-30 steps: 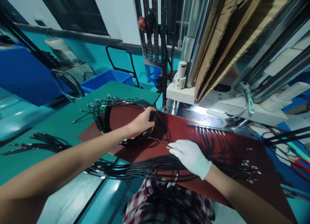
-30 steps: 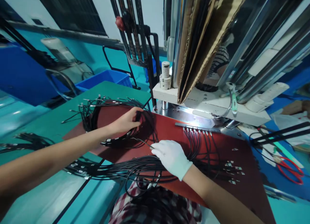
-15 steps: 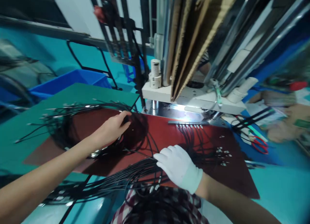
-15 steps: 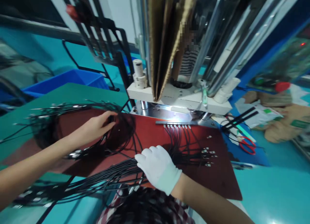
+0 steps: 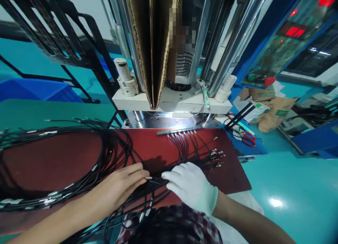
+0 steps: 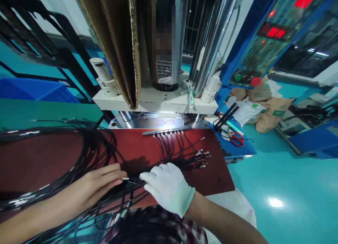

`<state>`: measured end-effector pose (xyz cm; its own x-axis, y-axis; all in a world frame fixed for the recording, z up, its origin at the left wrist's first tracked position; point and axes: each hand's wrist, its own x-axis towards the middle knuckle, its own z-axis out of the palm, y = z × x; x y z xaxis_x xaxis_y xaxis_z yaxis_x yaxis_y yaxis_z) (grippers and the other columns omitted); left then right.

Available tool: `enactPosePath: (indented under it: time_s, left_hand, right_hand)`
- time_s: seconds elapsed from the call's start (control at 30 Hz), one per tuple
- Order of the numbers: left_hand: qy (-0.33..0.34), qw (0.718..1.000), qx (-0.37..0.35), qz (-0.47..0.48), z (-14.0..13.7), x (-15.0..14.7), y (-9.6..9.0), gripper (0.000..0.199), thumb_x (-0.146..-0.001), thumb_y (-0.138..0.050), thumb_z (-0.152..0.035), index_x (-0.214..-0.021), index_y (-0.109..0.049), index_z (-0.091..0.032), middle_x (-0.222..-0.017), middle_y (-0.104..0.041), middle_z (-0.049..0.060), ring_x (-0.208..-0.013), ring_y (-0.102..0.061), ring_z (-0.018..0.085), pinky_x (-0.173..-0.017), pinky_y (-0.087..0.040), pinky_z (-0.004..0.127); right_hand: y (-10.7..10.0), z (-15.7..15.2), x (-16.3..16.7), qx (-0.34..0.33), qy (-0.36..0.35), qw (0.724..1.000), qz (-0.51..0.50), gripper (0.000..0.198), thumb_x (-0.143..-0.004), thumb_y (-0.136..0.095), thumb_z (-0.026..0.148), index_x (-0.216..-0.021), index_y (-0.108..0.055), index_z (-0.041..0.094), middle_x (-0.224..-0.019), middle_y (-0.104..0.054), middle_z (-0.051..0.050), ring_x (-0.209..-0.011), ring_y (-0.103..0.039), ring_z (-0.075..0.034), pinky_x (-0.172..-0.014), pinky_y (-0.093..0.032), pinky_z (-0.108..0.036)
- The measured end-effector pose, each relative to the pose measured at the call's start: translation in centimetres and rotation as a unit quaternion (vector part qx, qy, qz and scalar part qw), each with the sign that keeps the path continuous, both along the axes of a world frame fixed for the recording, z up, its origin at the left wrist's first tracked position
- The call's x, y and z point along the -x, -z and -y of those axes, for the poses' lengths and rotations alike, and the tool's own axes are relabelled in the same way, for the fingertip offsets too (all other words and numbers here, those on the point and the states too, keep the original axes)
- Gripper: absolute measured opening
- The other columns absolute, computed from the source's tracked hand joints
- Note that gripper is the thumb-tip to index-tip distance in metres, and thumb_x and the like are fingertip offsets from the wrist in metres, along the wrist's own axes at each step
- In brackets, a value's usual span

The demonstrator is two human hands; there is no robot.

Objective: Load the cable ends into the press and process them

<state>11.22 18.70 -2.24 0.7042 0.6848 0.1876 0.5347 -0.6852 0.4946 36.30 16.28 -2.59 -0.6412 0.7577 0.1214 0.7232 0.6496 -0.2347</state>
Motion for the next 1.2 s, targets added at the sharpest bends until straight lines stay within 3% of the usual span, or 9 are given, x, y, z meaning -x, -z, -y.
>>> enactPosePath:
  time_s: [0.2,0.37,0.57,0.67,0.8,0.9,0.97,1.07,1.2]
  left_hand:
    - [-0.057,0.995,0.057,0.055,-1.1,1.3,-0.7,0.022,-0.098,-0.043,-0.025,-0.109,-0.061,-0.022,-0.097,-0.063,0.005,-0.091,-0.061,0.015,-0.081,-0.048,0.023]
    - [-0.113,0.989,0.047,0.079,-2.2,2.2,-2.4,0.021,-0.096,-0.046,-0.029,-0.102,-0.064,-0.02,-0.094,-0.065,0.004,-0.087,-0.061,0.015,-0.078,-0.047,0.024]
    - [-0.052,0.99,0.13,0.004,-3.5,4.1,-2.2,0.025,-0.095,-0.047,-0.036,-0.105,-0.063,-0.018,-0.106,-0.063,0.006,-0.099,-0.058,0.018,-0.088,-0.046,0.028]
    - [-0.059,0.993,0.065,-0.075,-3.5,5.8,-1.2,0.03,-0.092,-0.053,-0.041,-0.11,-0.061,-0.019,-0.119,-0.056,0.009,-0.113,-0.051,0.023,-0.1,-0.041,0.037]
    - [-0.109,0.987,0.0,-0.116,-2.9,7.1,-0.5,0.054,-0.085,-0.062,-0.043,-0.131,-0.048,-0.019,-0.14,-0.04,0.015,-0.126,-0.041,0.029,-0.105,-0.038,0.044]
    - [-0.058,0.985,-0.03,-0.158,-3.3,6.6,0.0,0.056,-0.086,-0.059,-0.028,-0.139,-0.041,-0.025,-0.149,-0.038,0.009,-0.136,-0.03,0.03,-0.11,-0.03,0.048]
    - [-0.01,0.982,-0.042,-0.182,-4.2,5.9,0.5,0.052,-0.088,-0.053,-0.02,-0.138,-0.043,-0.025,-0.144,-0.046,0.006,-0.136,-0.03,0.029,-0.11,-0.03,0.046]
    - [0.036,0.974,-0.062,-0.215,-5.7,4.9,1.0,0.033,-0.09,-0.048,-0.019,-0.122,-0.056,-0.017,-0.121,-0.061,0.009,-0.12,-0.046,0.027,-0.102,-0.036,0.041]
    - [0.077,0.953,-0.106,-0.273,-6.4,5.0,0.1,0.019,-0.091,-0.047,-0.022,-0.097,-0.063,-0.013,-0.101,-0.063,0.012,-0.105,-0.05,0.028,-0.096,-0.039,0.041]
  right_hand:
    - [-0.1,-0.6,-1.7,-0.045,0.058,0.99,-0.118,0.023,-0.096,-0.052,0.037,-0.104,-0.067,0.023,-0.089,-0.069,-0.001,-0.079,-0.06,-0.014,-0.074,-0.039,-0.03]
    - [-2.1,-2.1,-2.2,-0.092,0.052,0.989,-0.104,0.025,-0.096,-0.052,0.034,-0.104,-0.07,0.019,-0.083,-0.07,-0.003,-0.073,-0.06,-0.015,-0.071,-0.041,-0.03]
    - [-4.3,-3.3,-2.4,-0.119,0.063,0.986,-0.101,0.026,-0.097,-0.048,0.033,-0.102,-0.07,0.02,-0.088,-0.072,-0.003,-0.077,-0.065,-0.016,-0.073,-0.046,-0.029]
    - [-5.1,-4.1,-2.2,-0.14,0.06,0.983,-0.102,0.026,-0.097,-0.047,0.035,-0.1,-0.07,0.022,-0.092,-0.073,-0.001,-0.078,-0.067,-0.016,-0.075,-0.048,-0.029]
    - [-6.3,-4.9,-1.3,-0.14,0.054,0.978,-0.147,0.02,-0.096,-0.05,0.028,-0.098,-0.069,0.023,-0.095,-0.073,0.0,-0.082,-0.069,-0.015,-0.075,-0.049,-0.027]
    - [-7.1,-5.2,-0.3,-0.097,0.061,0.978,-0.172,0.018,-0.094,-0.051,0.025,-0.099,-0.068,0.024,-0.094,-0.073,0.002,-0.085,-0.068,-0.015,-0.077,-0.05,-0.026]
    - [-7.3,-5.4,0.2,-0.077,0.071,0.978,-0.178,0.018,-0.094,-0.051,0.025,-0.099,-0.068,0.024,-0.092,-0.073,0.003,-0.084,-0.068,-0.014,-0.077,-0.05,-0.026]
    - [-7.2,-5.5,0.3,-0.065,0.085,0.978,-0.179,0.018,-0.093,-0.052,0.025,-0.1,-0.069,0.024,-0.093,-0.072,0.002,-0.085,-0.067,-0.015,-0.076,-0.049,-0.026]
    - [-6.8,-5.3,-0.7,-0.028,0.088,0.982,-0.165,0.018,-0.094,-0.05,0.027,-0.098,-0.068,0.025,-0.088,-0.071,0.003,-0.08,-0.067,-0.015,-0.073,-0.049,-0.027]
